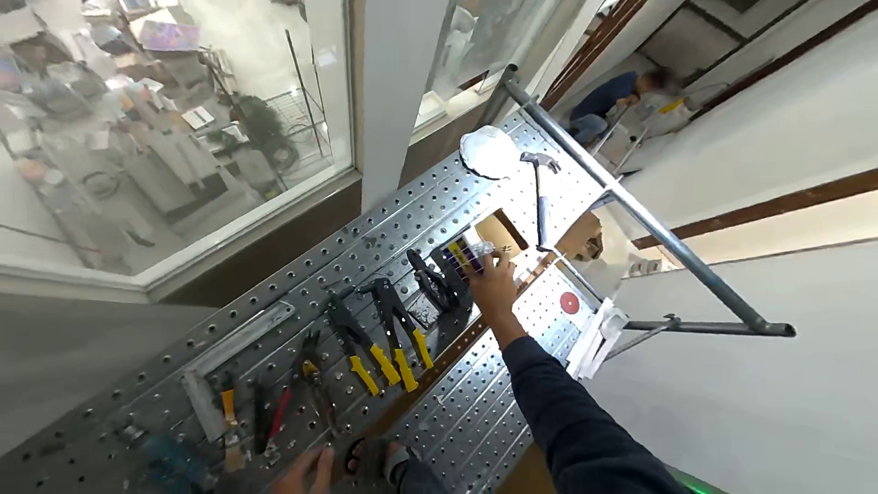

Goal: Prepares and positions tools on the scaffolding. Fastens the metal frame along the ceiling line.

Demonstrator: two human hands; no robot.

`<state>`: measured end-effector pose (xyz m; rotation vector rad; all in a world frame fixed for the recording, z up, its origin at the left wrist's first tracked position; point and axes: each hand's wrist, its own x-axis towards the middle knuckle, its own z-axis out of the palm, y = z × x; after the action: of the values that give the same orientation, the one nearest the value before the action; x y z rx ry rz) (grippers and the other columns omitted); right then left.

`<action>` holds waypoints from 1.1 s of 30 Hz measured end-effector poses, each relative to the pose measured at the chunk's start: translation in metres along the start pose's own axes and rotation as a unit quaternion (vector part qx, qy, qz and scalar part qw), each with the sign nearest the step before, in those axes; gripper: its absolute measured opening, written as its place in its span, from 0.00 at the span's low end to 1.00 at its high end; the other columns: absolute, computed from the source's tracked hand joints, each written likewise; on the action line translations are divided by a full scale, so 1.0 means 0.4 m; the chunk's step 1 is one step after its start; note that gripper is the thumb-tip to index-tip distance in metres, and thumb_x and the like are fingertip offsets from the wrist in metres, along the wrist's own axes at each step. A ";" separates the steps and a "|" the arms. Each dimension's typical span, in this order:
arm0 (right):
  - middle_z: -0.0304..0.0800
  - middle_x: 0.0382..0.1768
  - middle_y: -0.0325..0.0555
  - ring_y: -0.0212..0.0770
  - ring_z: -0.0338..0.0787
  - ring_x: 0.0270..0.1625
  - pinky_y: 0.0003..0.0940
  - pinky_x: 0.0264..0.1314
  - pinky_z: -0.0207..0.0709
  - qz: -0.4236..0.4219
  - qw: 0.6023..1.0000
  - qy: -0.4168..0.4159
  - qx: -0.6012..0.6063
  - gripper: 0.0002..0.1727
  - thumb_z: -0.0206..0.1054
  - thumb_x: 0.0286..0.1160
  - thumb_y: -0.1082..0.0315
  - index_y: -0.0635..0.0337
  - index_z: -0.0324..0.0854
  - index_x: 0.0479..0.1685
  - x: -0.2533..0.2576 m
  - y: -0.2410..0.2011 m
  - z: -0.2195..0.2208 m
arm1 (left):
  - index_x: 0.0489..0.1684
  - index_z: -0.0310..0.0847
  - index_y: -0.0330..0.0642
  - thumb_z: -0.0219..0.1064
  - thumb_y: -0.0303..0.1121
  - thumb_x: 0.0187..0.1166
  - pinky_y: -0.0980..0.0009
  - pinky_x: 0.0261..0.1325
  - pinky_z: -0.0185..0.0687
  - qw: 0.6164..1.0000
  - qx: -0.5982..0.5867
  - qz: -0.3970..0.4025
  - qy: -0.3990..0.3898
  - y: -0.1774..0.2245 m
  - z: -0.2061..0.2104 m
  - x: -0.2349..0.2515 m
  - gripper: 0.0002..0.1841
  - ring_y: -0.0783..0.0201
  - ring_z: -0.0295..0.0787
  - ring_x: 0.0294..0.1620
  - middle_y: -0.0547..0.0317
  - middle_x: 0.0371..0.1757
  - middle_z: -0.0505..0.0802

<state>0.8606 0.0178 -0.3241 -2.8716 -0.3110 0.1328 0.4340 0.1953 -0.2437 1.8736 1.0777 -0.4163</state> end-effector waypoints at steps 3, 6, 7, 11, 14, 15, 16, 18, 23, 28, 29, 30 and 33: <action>0.81 0.72 0.60 0.69 0.80 0.72 0.65 0.61 0.82 -0.065 0.998 0.007 -0.016 0.21 0.69 0.78 0.47 0.54 0.92 0.55 -0.070 -0.029 0.042 | 0.52 0.92 0.44 0.61 0.44 0.88 0.48 0.56 0.87 0.999 0.021 0.004 0.029 0.094 0.010 0.129 0.16 0.55 0.94 0.46 0.52 0.44 0.96; 0.84 0.65 0.62 0.63 0.87 0.64 0.60 0.61 0.85 -0.052 0.997 0.032 0.049 0.24 0.63 0.83 0.51 0.62 0.86 0.60 -0.078 -0.042 0.034 | 0.52 0.91 0.45 0.60 0.45 0.88 0.50 0.53 0.86 0.996 0.054 -0.059 0.036 0.134 0.041 0.255 0.16 0.56 0.93 0.45 0.54 0.42 0.95; 0.83 0.65 0.65 0.63 0.90 0.61 0.59 0.59 0.86 -0.030 0.997 0.033 0.068 0.22 0.63 0.85 0.56 0.66 0.82 0.63 -0.068 -0.045 0.018 | 0.52 0.91 0.44 0.61 0.45 0.88 0.48 0.56 0.85 0.994 0.056 -0.086 0.039 0.140 0.053 0.288 0.16 0.54 0.93 0.48 0.52 0.44 0.95; 0.76 0.74 0.68 0.66 0.89 0.62 0.63 0.62 0.84 0.016 0.997 -0.028 0.068 0.23 0.64 0.80 0.68 0.65 0.78 0.73 0.009 0.003 -0.030 | 0.56 0.89 0.42 0.66 0.44 0.83 0.45 0.63 0.83 0.987 0.032 -0.153 0.037 0.161 0.122 0.376 0.17 0.50 0.91 0.57 0.48 0.54 0.94; 0.73 0.76 0.71 0.71 0.85 0.66 0.71 0.64 0.80 0.007 0.994 -0.103 0.041 0.19 0.68 0.81 0.63 0.63 0.85 0.66 0.045 0.000 -0.043 | 0.63 0.86 0.41 0.66 0.44 0.83 0.45 0.65 0.84 0.984 -0.001 -0.169 0.060 0.143 0.159 0.392 0.20 0.48 0.91 0.60 0.45 0.59 0.93; 0.74 0.74 0.73 0.74 0.83 0.66 0.74 0.63 0.78 0.006 0.994 -0.104 0.037 0.18 0.67 0.80 0.63 0.64 0.85 0.64 0.040 -0.013 -0.048 | 0.63 0.86 0.40 0.65 0.44 0.83 0.46 0.66 0.84 0.984 -0.022 -0.166 0.068 0.133 0.169 0.394 0.20 0.48 0.90 0.61 0.45 0.60 0.92; 0.74 0.72 0.75 0.77 0.82 0.67 0.77 0.63 0.76 0.005 0.994 -0.102 0.034 0.19 0.67 0.80 0.64 0.67 0.84 0.63 0.033 -0.025 -0.058 | 0.61 0.87 0.39 0.67 0.44 0.82 0.47 0.65 0.84 0.982 -0.056 -0.160 0.082 0.131 0.178 0.398 0.20 0.49 0.90 0.59 0.44 0.58 0.92; 0.75 0.69 0.79 0.79 0.79 0.68 0.78 0.65 0.73 0.002 0.994 -0.104 0.022 0.19 0.66 0.81 0.67 0.72 0.81 0.63 0.022 -0.035 -0.070 | 0.58 0.87 0.38 0.71 0.44 0.79 0.47 0.63 0.85 0.976 -0.111 -0.159 0.101 0.134 0.199 0.407 0.20 0.48 0.90 0.57 0.43 0.56 0.91; 0.76 0.69 0.79 0.80 0.79 0.70 0.79 0.63 0.73 0.010 0.991 -0.130 -0.038 0.17 0.62 0.85 0.67 0.72 0.82 0.63 -0.002 -0.061 -0.061 | 0.58 0.86 0.41 0.65 0.51 0.84 0.49 0.64 0.85 0.971 -0.062 -0.154 0.172 0.133 0.202 0.393 0.21 0.50 0.88 0.61 0.47 0.60 0.89; 0.73 0.73 0.77 0.78 0.77 0.73 0.75 0.65 0.76 -0.019 0.985 -0.144 -0.090 0.19 0.62 0.86 0.68 0.74 0.77 0.67 0.013 -0.064 -0.063 | 0.63 0.83 0.40 0.68 0.54 0.80 0.51 0.62 0.87 0.983 -0.023 -0.127 0.129 0.193 0.211 0.391 0.26 0.51 0.89 0.61 0.47 0.63 0.87; 0.74 0.73 0.77 0.78 0.77 0.74 0.75 0.66 0.75 -0.021 0.983 -0.152 -0.097 0.20 0.63 0.85 0.68 0.74 0.76 0.68 0.015 -0.065 -0.066 | 0.65 0.83 0.41 0.69 0.55 0.78 0.50 0.63 0.86 0.986 0.003 -0.136 0.101 0.210 0.217 0.396 0.28 0.50 0.88 0.64 0.47 0.66 0.87; 0.75 0.73 0.76 0.77 0.77 0.74 0.73 0.66 0.76 -0.019 0.979 -0.166 -0.117 0.20 0.64 0.84 0.68 0.73 0.76 0.68 0.017 -0.070 -0.072 | 0.67 0.83 0.42 0.69 0.55 0.77 0.49 0.64 0.86 0.986 0.026 -0.146 0.077 0.228 0.223 0.401 0.29 0.49 0.87 0.66 0.46 0.69 0.85; 0.73 0.73 0.77 0.76 0.77 0.74 0.70 0.69 0.76 -0.006 0.965 -0.209 -0.156 0.22 0.68 0.78 0.69 0.74 0.78 0.68 0.022 -0.085 -0.107 | 0.58 0.88 0.41 0.71 0.46 0.75 0.51 0.62 0.87 0.976 0.009 -0.215 0.037 0.274 0.207 0.414 0.21 0.50 0.89 0.64 0.47 0.69 0.86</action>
<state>0.8675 0.0417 -0.2745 -3.1297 -0.4618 0.7589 0.6280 0.1877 -0.3362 1.6751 1.5416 -0.6081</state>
